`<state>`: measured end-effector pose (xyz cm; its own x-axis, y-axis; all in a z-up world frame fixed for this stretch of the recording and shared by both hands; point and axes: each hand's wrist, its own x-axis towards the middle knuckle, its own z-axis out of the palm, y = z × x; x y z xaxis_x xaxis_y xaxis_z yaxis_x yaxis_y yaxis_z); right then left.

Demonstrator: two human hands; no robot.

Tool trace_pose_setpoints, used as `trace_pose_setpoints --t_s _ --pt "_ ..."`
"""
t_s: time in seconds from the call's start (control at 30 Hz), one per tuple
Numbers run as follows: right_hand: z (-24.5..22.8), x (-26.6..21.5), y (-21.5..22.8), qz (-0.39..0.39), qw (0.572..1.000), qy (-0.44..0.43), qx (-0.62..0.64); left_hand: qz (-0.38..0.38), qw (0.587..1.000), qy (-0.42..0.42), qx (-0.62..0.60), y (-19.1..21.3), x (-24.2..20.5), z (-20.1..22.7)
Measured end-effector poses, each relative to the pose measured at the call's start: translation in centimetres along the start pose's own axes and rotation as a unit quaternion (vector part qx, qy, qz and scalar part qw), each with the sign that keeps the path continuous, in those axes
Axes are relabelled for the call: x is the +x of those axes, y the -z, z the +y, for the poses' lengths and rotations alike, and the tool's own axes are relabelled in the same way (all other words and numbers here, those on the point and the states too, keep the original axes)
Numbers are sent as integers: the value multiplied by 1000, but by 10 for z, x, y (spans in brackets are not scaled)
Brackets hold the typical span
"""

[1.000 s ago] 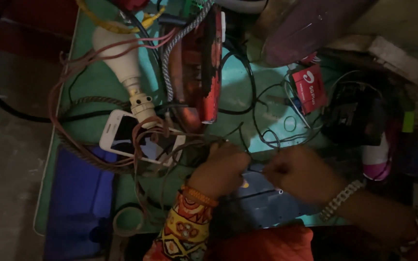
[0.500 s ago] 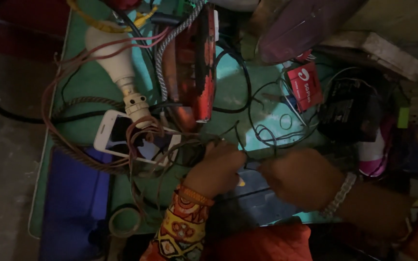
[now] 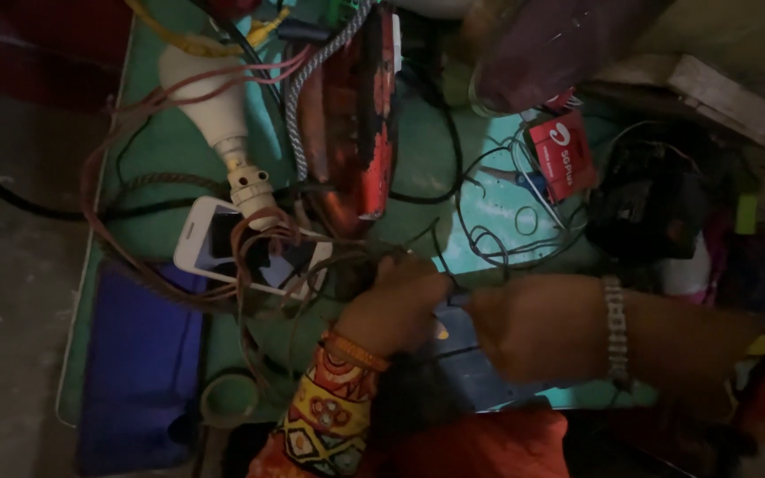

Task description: Disassembling a keyboard with a screwdriver on a cluttered workbench.

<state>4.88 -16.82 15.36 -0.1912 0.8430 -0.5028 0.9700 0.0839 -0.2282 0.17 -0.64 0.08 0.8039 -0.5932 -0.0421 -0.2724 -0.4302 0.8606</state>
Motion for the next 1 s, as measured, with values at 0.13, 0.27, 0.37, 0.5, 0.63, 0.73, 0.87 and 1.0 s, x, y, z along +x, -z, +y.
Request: trace_pose_setpoints --t_s 0.13,0.27,0.37,0.5,0.63,0.73,0.87,1.0 --pt "-8 6 3 -100 992 66 -42 -28 1000 8 5 -1 1 -3" --pt "-40 -3 -25 39 989 -40 -134 -29 999 -1 27 3 2 2" --pt "-60 -7 -20 139 963 -210 -97 -61 998 18 29 15 3 11" --pt "-77 -15 -4 272 791 -505 212 -24 1000 14 1 14 -7 8" --pt "-74 -12 0 137 493 -689 514 39 997 -44 -49 9 -7 3" --pt "-78 -15 -32 259 383 -613 641 6 999 -36 -17 10 -4 2" --pt "-75 -11 -35 239 384 -637 624 0 999 -40 -14 8 -3 -1" --pt "-68 -6 -24 189 421 -657 596 -2 999 -45 -11 8 -3 -3"
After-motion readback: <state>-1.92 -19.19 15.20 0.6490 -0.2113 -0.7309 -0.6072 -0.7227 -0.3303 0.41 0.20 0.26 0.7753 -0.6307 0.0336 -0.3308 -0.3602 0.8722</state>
